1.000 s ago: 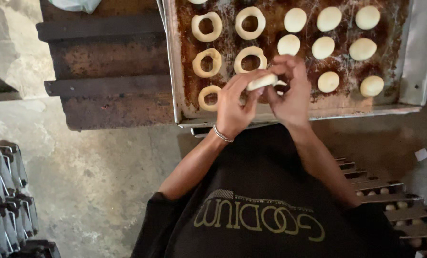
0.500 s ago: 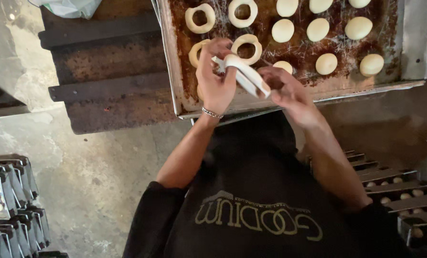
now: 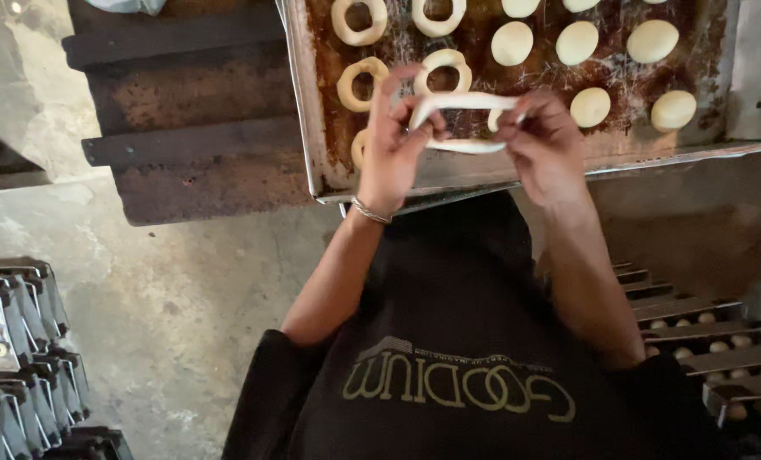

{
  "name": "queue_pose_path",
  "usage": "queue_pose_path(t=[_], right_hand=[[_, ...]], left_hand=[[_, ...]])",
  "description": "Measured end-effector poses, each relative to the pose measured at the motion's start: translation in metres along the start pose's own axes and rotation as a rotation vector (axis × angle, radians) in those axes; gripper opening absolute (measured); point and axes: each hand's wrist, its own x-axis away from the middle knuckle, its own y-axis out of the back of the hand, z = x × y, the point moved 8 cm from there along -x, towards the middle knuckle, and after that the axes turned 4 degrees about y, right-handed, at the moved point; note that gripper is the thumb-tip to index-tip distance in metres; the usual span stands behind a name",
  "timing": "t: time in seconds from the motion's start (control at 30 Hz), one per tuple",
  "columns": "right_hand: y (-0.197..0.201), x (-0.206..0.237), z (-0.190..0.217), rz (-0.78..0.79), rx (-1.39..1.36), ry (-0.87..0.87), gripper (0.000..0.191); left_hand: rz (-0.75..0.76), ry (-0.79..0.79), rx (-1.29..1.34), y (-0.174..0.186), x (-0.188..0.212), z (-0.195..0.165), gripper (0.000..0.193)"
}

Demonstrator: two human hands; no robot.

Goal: The person takes round dough balls from a baking tray, rolls each one by hand into a rope, and joins the ends into rings, placing the formed doughnuts back on the tray. They work through the tray one piece at a time, occasionally repositioning the tray.

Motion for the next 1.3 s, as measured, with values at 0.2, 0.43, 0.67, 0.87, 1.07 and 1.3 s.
queue_pose_path(t=[0.2,0.43,0.67,0.87,1.07,1.3], right_hand=[[-0.031,0.006,0.007,0.084,1.175,0.134,0.026],[-0.027,-0.01,0.018,0.058,1.522,-0.04,0.019],[0.016,-0.014,0.034,0.103,1.422,0.109,0.034],[0.032,-0.009,0.01,0.08,0.864,-0.213,0.037],[0.019,-0.002,0.042,-0.155,0.775,0.076,0.045],[-0.002,0.008,0.039,-0.018,0.317,0.17,0.049]], left_hand=[[-0.03,0.028,-0.85,-0.005,0.008,0.012,0.029],[0.001,0.055,-0.986,-0.018,0.006,-0.012,0.021],[0.08,0.07,-0.752,-0.039,-0.013,-0.01,0.02],[0.158,0.154,-0.413,-0.064,-0.031,0.016,0.037],[0.043,-0.072,-0.405,-0.08,-0.025,-0.008,0.031],[0.178,-0.063,-0.244,-0.068,-0.016,-0.022,0.058]])
